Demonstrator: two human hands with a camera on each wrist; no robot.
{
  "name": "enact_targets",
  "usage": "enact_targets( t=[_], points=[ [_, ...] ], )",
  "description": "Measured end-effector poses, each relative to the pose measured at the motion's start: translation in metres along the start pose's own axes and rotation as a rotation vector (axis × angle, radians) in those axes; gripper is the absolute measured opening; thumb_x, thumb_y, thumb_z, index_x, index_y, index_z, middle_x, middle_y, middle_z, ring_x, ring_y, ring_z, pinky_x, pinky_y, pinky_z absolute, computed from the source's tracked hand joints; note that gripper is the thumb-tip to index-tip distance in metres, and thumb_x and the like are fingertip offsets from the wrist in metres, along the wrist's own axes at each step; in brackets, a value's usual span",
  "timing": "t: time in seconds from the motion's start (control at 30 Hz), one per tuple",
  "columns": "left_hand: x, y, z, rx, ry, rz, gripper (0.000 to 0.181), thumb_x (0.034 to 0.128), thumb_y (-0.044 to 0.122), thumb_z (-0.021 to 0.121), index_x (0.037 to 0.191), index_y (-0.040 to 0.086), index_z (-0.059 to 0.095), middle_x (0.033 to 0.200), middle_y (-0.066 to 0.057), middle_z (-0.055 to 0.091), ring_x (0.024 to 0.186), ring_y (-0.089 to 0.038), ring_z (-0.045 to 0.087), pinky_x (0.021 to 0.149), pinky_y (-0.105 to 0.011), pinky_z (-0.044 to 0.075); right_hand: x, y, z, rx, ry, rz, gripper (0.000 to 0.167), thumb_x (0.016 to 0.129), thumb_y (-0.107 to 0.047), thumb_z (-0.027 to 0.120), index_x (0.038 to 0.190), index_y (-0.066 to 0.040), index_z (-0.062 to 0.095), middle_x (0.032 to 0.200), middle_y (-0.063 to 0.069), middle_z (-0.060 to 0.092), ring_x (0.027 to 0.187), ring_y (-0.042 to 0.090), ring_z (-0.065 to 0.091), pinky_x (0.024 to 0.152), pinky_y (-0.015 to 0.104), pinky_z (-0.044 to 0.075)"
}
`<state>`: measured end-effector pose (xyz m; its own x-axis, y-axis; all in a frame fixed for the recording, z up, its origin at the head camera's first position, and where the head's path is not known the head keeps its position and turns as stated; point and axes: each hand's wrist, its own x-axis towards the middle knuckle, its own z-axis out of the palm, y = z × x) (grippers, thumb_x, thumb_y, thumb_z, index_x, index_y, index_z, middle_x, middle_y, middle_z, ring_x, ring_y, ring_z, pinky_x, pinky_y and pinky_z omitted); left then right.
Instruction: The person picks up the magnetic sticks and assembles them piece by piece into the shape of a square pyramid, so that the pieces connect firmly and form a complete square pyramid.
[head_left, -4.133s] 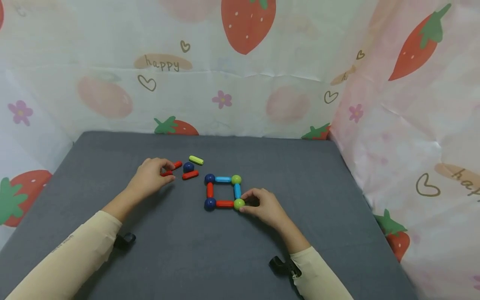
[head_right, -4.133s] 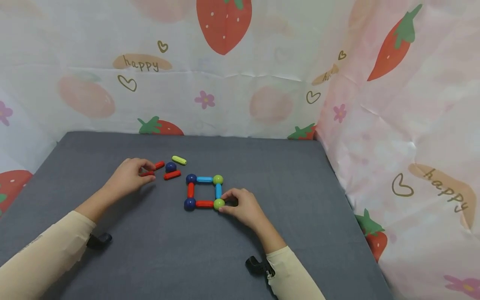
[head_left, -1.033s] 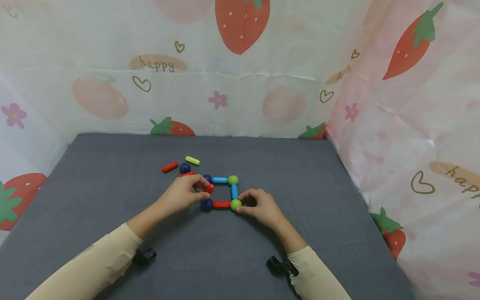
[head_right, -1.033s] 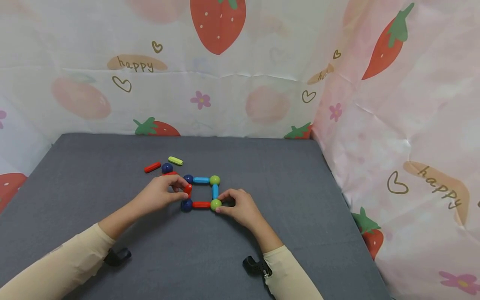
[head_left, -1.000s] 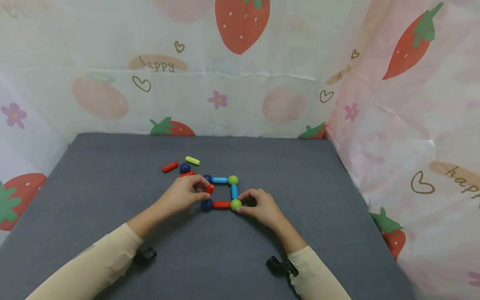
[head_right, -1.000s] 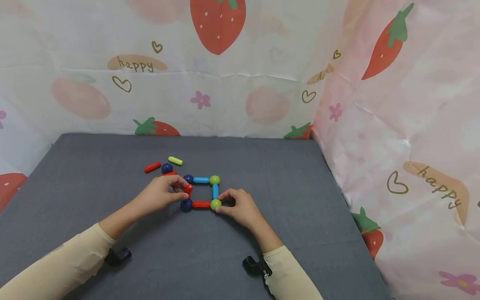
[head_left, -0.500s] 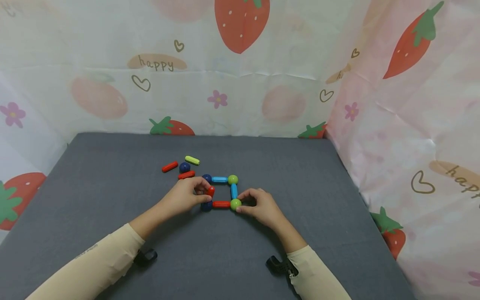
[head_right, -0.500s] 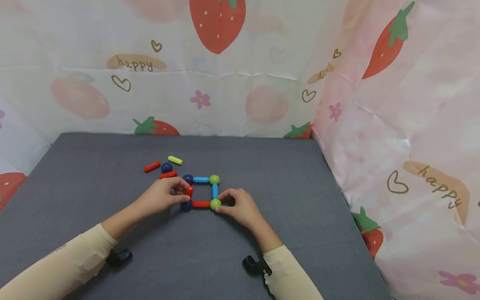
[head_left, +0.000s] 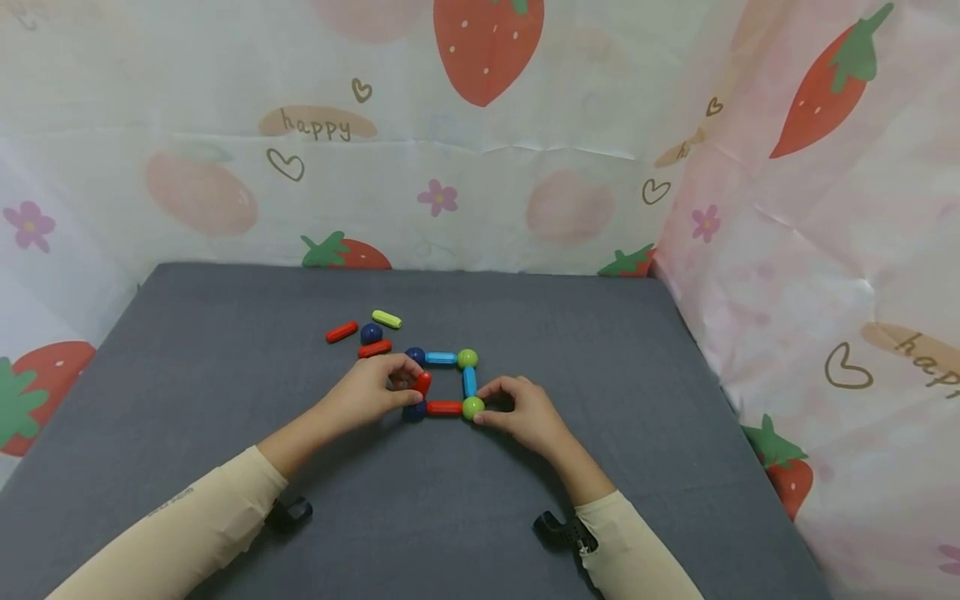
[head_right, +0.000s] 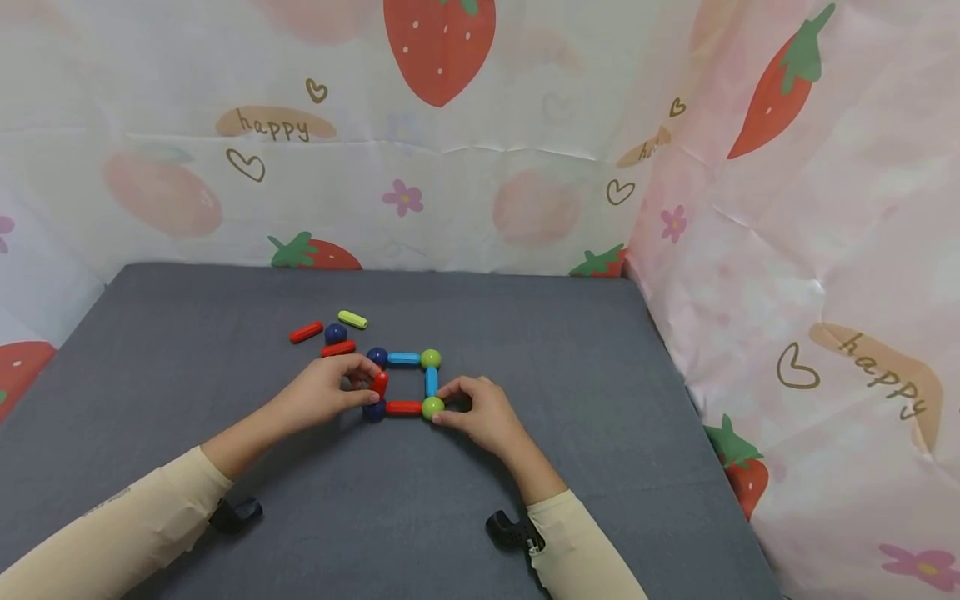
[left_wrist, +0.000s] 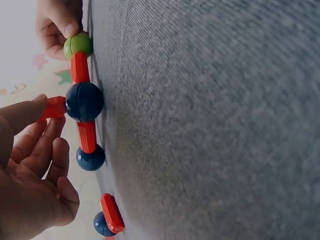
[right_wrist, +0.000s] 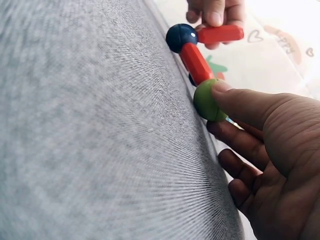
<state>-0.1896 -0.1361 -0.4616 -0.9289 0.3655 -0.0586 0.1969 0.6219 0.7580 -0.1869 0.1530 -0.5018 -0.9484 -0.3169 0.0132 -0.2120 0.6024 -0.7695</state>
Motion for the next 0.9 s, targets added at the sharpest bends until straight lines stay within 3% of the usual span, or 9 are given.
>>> enact_targets(
  t=[0.43, 0.7, 0.9],
  points=[
    [0.002, -0.012, -0.019, 0.075, 0.047, 0.014, 0.026, 0.0921, 0.026, 0.079, 0.115, 0.018, 0.071, 0.109, 0.002, 0.069, 0.105, -0.02, 0.06, 0.09, -0.041, 0.052, 0.002, -0.001, -0.002, 0.002, 0.003, -0.006, 0.029, 0.08, -0.03, 0.09, 0.105, -0.027, 0.076, 0.104, -0.007, 0.068, 0.097, 0.014, 0.058, 0.089, 0.039, 0.048],
    [0.005, -0.023, -0.03, 0.06, 0.102, -0.038, 0.03, 0.0934, 0.023, 0.078, 0.121, 0.011, 0.071, 0.117, -0.003, 0.07, 0.115, -0.027, 0.059, 0.097, -0.047, 0.051, 0.002, 0.001, -0.002, -0.004, 0.005, -0.015, 0.029, 0.08, -0.032, 0.09, 0.106, -0.028, 0.076, 0.104, -0.008, 0.068, 0.097, 0.013, 0.057, 0.09, 0.04, 0.047],
    [0.008, -0.034, -0.04, 0.084, 0.164, -0.057, 0.031, 0.0942, 0.024, 0.077, 0.122, 0.011, 0.071, 0.119, -0.006, 0.071, 0.111, -0.028, 0.062, 0.09, -0.046, 0.053, 0.001, 0.002, 0.001, -0.016, -0.004, -0.021, 0.029, 0.081, -0.033, 0.089, 0.106, -0.028, 0.076, 0.104, -0.009, 0.067, 0.097, 0.012, 0.057, 0.09, 0.039, 0.048]
  ],
)
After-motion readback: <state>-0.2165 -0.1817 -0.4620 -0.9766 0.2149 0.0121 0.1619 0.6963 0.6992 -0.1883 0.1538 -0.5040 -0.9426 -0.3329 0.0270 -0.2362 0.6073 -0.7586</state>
